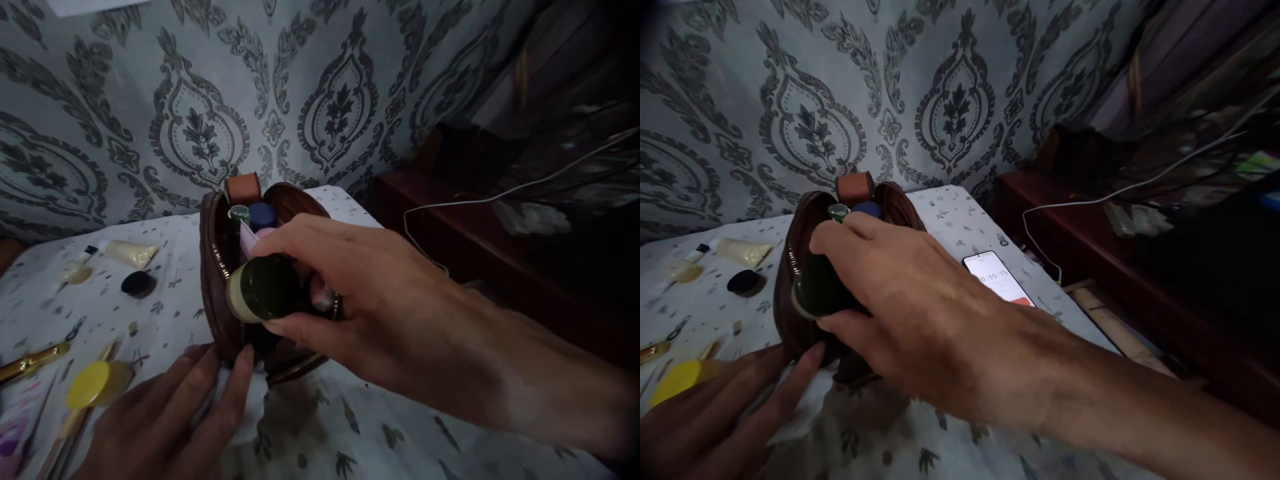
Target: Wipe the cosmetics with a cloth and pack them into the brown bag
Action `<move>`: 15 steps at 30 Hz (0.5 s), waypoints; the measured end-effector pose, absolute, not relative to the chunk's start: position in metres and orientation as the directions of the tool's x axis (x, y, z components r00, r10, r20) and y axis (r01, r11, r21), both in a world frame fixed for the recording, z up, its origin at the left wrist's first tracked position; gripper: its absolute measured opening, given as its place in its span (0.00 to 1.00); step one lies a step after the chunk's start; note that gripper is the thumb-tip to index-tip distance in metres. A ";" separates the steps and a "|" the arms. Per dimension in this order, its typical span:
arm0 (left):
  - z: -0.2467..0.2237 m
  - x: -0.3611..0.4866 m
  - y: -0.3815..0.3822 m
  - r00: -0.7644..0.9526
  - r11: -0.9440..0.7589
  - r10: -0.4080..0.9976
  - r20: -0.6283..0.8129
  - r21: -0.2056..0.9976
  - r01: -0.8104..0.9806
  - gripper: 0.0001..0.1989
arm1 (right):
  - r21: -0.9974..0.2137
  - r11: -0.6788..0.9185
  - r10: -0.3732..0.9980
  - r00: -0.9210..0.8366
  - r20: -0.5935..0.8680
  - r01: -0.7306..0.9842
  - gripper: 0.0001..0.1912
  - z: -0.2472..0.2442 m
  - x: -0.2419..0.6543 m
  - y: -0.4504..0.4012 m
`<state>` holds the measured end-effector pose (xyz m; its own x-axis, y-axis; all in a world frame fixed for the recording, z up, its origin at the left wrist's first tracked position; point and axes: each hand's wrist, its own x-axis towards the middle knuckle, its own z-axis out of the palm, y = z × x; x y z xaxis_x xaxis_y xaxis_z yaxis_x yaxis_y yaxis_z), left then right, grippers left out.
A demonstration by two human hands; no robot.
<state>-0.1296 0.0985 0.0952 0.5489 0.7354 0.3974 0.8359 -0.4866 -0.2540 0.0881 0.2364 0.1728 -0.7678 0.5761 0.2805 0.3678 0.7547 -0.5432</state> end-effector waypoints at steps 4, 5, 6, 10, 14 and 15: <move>0.094 -0.129 0.099 0.530 -0.472 0.731 0.431 -0.242 0.848 0.28 | -0.514 0.737 0.615 -0.752 0.238 0.440 0.15 0.176 0.088 0.236; 0.094 -0.129 0.099 0.527 -0.467 0.728 0.439 -0.245 0.849 0.26 | -0.501 0.735 0.620 -0.752 0.225 0.456 0.14 0.176 0.089 0.236; 0.094 -0.128 0.099 0.525 -0.464 0.724 0.446 -0.248 0.850 0.25 | -0.489 0.735 0.624 -0.751 0.216 0.471 0.14 0.176 0.089 0.235; 0.096 -0.127 0.099 0.514 -0.459 0.724 0.459 -0.236 0.857 0.21 | -0.453 0.720 0.653 -0.734 0.185 0.527 0.17 0.175 0.092 0.232; 0.097 -0.124 0.099 0.498 -0.431 0.719 0.486 -0.250 0.867 0.22 | -0.494 0.703 0.644 -0.753 0.136 0.512 0.21 0.166 0.102 0.226; 0.097 -0.122 0.099 0.493 -0.425 0.719 0.490 -0.252 0.869 0.22 | -0.515 0.693 0.640 -0.759 0.117 0.505 0.22 0.163 0.105 0.224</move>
